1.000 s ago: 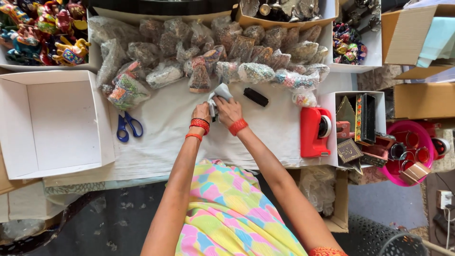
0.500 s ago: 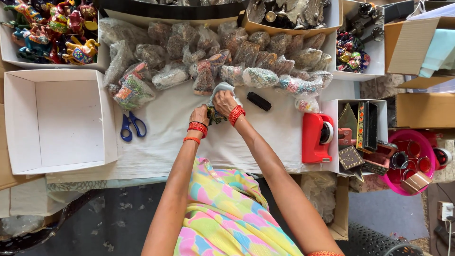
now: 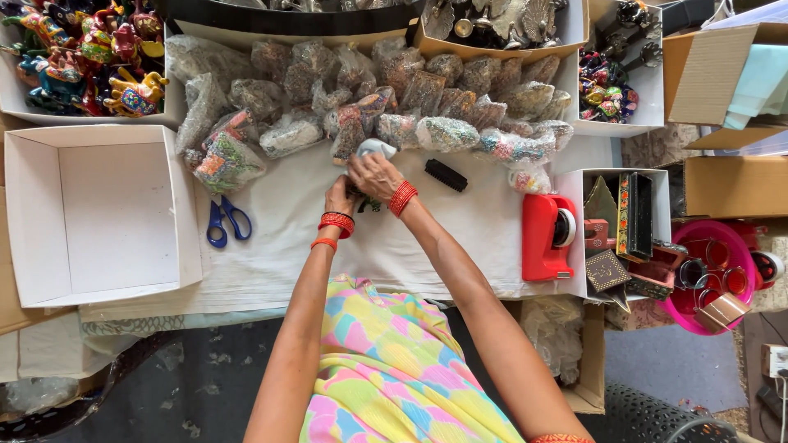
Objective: The person wipes a small, colorful figurine with a white cloth, then places it on the table. They then pick up a piece of bubble wrap and begin to fold it.
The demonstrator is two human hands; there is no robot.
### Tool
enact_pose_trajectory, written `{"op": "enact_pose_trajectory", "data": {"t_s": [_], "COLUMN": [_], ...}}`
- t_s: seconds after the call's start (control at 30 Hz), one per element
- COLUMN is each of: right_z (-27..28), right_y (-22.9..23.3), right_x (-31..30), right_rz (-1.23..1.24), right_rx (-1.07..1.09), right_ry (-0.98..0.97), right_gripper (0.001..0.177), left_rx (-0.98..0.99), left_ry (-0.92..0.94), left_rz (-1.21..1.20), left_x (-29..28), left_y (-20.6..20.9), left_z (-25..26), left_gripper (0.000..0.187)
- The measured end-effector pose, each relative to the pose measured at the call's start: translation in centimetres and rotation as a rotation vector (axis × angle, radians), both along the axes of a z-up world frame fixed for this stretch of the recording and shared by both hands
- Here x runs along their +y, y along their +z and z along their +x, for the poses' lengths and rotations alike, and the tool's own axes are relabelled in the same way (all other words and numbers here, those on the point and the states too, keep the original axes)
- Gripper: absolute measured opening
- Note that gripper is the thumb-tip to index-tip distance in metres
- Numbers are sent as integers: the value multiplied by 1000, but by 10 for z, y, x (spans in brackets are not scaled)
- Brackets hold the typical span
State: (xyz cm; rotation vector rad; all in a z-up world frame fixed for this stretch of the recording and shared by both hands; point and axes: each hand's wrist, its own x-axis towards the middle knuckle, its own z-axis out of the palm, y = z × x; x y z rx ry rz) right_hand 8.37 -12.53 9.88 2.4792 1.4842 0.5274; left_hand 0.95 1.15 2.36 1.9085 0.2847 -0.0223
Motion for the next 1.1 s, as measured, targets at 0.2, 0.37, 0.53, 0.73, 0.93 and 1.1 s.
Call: {"op": "enact_pose_trajectory", "data": {"t_s": [0.2,0.37,0.53,0.73,0.93,1.1], "right_z": [-13,-15,-25,-67,-67,-36], "right_y": [-6,-2,11,19,20,-14], "right_x": [4,-6,-13,-42,-42,-13], "right_rz": [-60,-35,-4,186,274,212], "right_rx": [-33,-16,27,225,251,482], "right_ry": [171,215,202,-33,-98,-484], "right_gripper": [37,40,41,46,49,46], "left_rx": [112,132,170,108,26,25], "left_ry": [190,222,260,268,240,170], "left_rz": [157,112,111,103,67,42], "left_x": [-4,-9,-12,-9,-14,-15], "left_y": [-50,-15,-13,-18,15,18], "left_z": [1,-5,-2,-5,-7,-6], "left_gripper": [17,18,17,14,19,20]}}
